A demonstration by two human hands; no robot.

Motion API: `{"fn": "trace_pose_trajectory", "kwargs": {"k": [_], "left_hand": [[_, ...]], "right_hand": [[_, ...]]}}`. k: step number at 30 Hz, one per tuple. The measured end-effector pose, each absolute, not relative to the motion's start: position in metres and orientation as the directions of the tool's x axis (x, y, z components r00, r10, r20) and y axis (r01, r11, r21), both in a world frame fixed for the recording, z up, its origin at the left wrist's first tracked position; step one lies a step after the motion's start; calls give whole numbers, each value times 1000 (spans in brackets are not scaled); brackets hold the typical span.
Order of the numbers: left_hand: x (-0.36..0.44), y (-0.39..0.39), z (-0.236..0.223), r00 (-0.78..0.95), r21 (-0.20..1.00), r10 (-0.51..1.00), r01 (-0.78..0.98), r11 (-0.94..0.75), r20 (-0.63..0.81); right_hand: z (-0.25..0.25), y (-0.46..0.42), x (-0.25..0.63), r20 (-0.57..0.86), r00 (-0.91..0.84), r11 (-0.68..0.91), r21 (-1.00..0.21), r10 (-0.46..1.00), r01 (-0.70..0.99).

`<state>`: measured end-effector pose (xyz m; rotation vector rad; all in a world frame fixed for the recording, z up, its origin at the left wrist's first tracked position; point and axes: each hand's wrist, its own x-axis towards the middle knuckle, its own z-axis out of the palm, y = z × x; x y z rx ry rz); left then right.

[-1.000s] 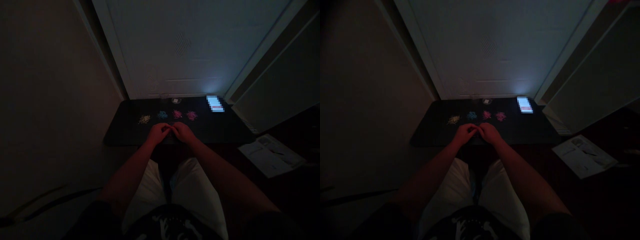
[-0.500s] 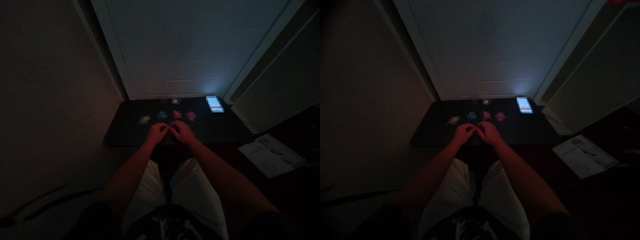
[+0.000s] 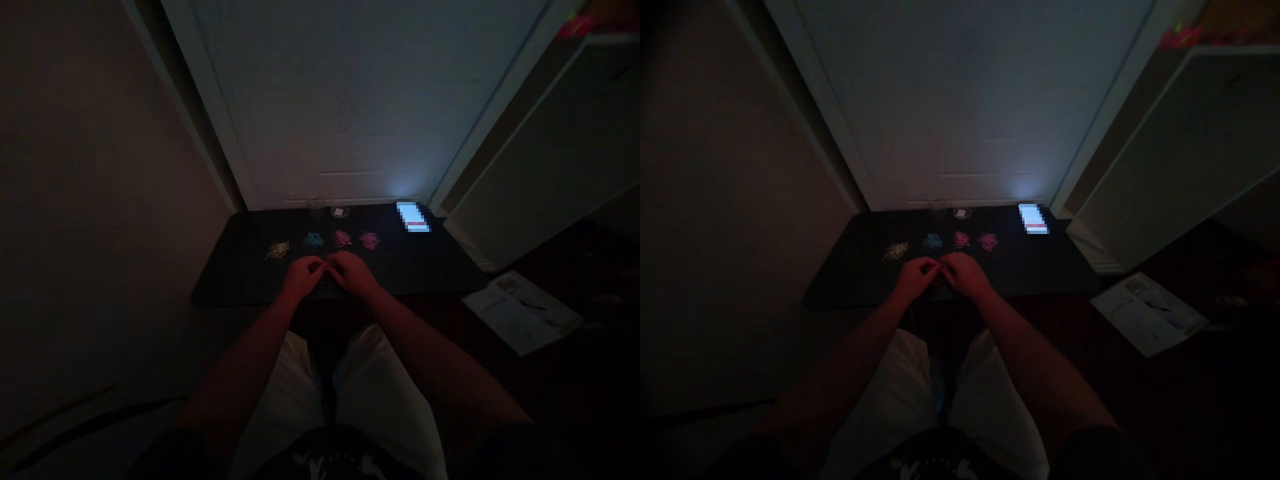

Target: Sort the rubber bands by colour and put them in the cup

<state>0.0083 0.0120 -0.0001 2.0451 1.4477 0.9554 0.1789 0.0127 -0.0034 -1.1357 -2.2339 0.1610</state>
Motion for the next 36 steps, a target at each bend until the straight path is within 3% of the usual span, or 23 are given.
{"fn": "trace_pose_trajectory", "kwargs": {"k": [5,19,23,28,36], "left_hand": [[8,11,2,223,704,936,617,-352,272],[6,11,3,191,729,943,599,-331,272],[5,12,2,172,751,951,584,-308,256],[5,11,2,201,743,944,582,-330,262],[7,9,5,186,744,948,587,-319,260]], "right_hand": [[-4,15,178,453,-438,595,-294,776,748],[-1,11,177,444,-344,509,-333,827,794],[-2,10,178,492,-364,575,-392,791,718],[-2,13,177,484,-450,633,-330,750,700],[-1,13,177,460,-408,574,-315,789,756]]}}
